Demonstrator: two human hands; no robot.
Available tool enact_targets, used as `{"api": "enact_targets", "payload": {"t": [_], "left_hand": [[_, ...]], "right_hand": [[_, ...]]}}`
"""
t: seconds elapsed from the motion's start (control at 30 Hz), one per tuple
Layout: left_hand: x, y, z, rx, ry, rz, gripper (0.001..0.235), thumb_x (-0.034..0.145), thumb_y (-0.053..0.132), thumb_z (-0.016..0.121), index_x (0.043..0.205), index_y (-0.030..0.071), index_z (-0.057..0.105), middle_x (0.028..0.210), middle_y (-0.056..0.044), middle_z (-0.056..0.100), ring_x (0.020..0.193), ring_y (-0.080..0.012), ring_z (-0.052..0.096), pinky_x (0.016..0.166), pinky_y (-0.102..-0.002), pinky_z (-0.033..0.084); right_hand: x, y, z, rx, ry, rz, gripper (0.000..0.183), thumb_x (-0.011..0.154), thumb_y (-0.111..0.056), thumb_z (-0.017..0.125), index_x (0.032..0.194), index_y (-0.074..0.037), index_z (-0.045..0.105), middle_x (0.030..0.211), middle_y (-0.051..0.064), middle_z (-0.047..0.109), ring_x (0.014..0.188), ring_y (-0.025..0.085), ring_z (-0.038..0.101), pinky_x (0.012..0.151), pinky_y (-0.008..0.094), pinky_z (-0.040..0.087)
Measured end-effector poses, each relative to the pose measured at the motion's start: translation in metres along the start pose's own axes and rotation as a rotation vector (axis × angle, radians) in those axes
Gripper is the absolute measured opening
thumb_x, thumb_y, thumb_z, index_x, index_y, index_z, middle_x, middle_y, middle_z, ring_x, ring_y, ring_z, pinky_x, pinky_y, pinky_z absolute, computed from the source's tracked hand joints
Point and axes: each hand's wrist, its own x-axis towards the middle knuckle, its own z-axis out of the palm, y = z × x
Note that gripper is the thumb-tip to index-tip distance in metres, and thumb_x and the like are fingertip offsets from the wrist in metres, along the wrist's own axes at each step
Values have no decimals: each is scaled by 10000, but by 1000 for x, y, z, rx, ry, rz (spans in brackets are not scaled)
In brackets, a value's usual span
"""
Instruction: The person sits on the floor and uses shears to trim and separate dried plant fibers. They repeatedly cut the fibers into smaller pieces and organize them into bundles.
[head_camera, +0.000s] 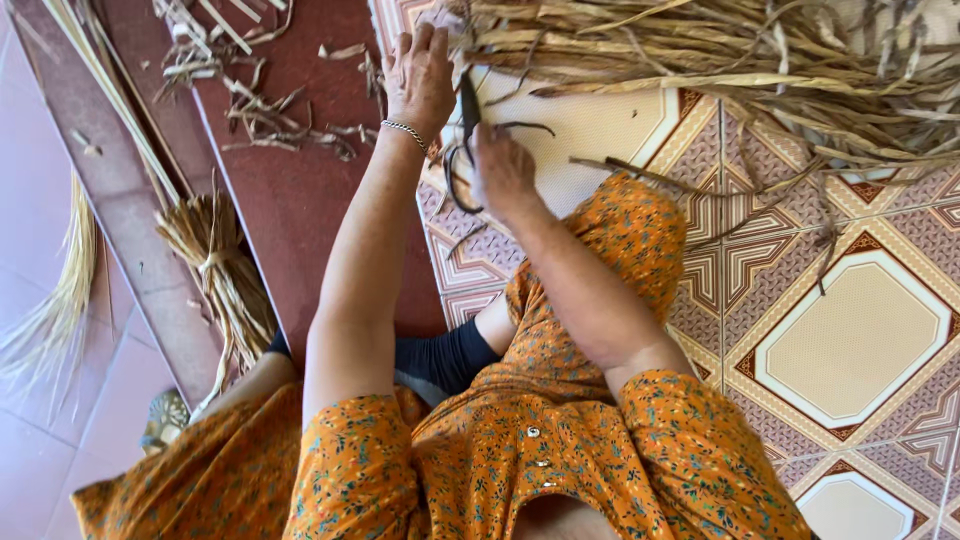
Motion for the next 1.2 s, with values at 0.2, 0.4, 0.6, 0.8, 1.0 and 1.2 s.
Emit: {"api": "enact_targets", "payload": {"t": [0.2,0.4,0.6,0.8,1.0,1.2], "left_hand": [[23,3,3,262,-110,-30,119,824,212,744,916,144,711,1080,-125,615,1111,-317,523,898,-523,433],[-45,-47,-107,-96,-23,-64,163,1106,108,661,952,56,647,846,-50,646,750,-219,632,664,-376,505],[-166,-92,-200,-333,-34,-349,158,1015,46,671,1152,26,748,890,-76,726,772,-148,678,676,-324,539],[-234,-147,-254,-469,149,-695,249,962,-14,606,1094,69,800,921,-9,732,702,-7,575,611,-188,467],[-268,-181,-307,295,-203,-849,200,1048,153,611,1178,124,760,1063,-184,739,903,-273,656,882,-511,511],[-269,-140,-243,715,-787,-651,536,850,220,613,1363,371,584,1417,-95,540,1358,-309,430,1068,-775,108]], "right_hand": [[-14,-18,-23,175,-81,62,564,745,-16,776,1199,-17,443,1055,207,576,766,274,643,627,409,561],[-45,-33,-67,412,25,-110,608,810,-301,887,1227,-50,522,1032,146,630,824,233,649,643,367,561],[-89,-51,-82,987,-371,-238,648,896,-448,787,1366,-49,588,840,11,588,724,125,548,628,284,480],[-117,-53,-85,1453,-372,-145,546,1032,-568,560,1241,-63,554,824,-30,519,648,63,474,556,227,440],[-136,-53,-73,1444,-163,105,533,1003,-620,544,1068,-92,564,745,-19,537,611,74,515,562,236,448],[-113,-49,-71,1576,-31,196,620,977,-693,506,1121,-97,600,753,-20,563,596,85,521,518,262,444]]}}
